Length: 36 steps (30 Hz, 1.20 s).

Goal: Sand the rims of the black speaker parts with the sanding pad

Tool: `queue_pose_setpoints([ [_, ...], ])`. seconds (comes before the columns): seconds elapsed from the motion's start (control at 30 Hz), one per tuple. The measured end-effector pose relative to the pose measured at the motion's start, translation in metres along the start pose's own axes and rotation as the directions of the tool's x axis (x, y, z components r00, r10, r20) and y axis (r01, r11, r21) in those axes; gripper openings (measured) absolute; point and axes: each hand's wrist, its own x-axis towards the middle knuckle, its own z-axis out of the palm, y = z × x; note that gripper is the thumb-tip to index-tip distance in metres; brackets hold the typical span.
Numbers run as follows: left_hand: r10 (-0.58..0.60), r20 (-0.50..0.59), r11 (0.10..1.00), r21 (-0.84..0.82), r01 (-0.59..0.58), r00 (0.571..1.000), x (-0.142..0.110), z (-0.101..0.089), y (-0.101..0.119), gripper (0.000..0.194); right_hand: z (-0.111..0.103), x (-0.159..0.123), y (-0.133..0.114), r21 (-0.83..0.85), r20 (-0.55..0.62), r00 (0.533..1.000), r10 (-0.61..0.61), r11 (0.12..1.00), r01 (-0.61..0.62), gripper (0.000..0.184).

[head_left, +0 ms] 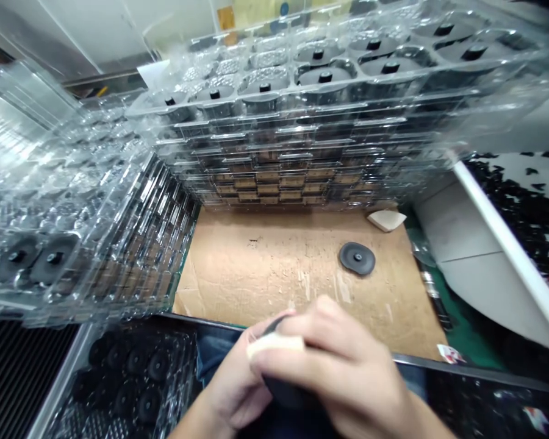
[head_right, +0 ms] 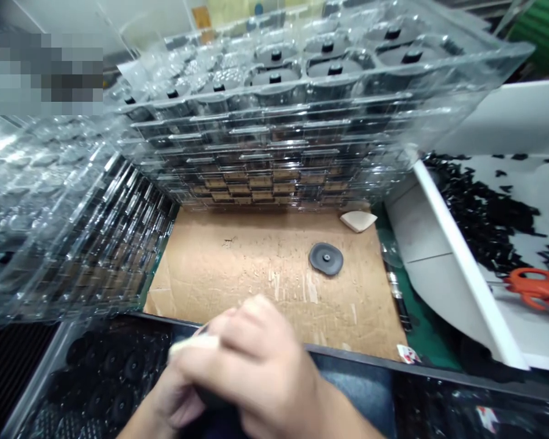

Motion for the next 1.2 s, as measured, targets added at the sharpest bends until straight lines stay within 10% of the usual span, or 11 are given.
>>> queue_pose_setpoints([
  [0.17,0.037,0.207,0.992,-0.127,-0.01,0.978,0.001,-0.016,0.002,0.042,-0.01,-0.024,0.046,-0.128,-0.098,0.872,0.479,0.863,-0.488,0.021],
  [0.27,0.064,0.214,0.971,-0.24,-0.011,0.975,0.003,-0.025,-0.002,0.038,0.007,-0.05,0.066,-0.161,-0.031,0.813,0.582,0.8,-0.578,0.023],
  [0.5,0.04,0.151,0.896,-0.443,0.031,0.988,0.014,-0.034,0.003,0.031,0.057,-0.085,0.057,-0.104,0.117,0.824,0.555,0.832,-0.546,0.024],
  [0.67,0.018,0.379,0.942,-0.317,0.112,0.925,0.014,-0.038,0.01,0.047,0.049,-0.081,0.055,-0.08,0.146,0.843,0.519,0.855,-0.513,0.023],
  [1.2,-0.123,0.497,0.991,0.111,0.077,0.859,0.01,-0.041,-0.001,0.069,0.046,-0.085,0.061,-0.025,0.155,0.819,0.553,0.831,-0.556,0.026],
])
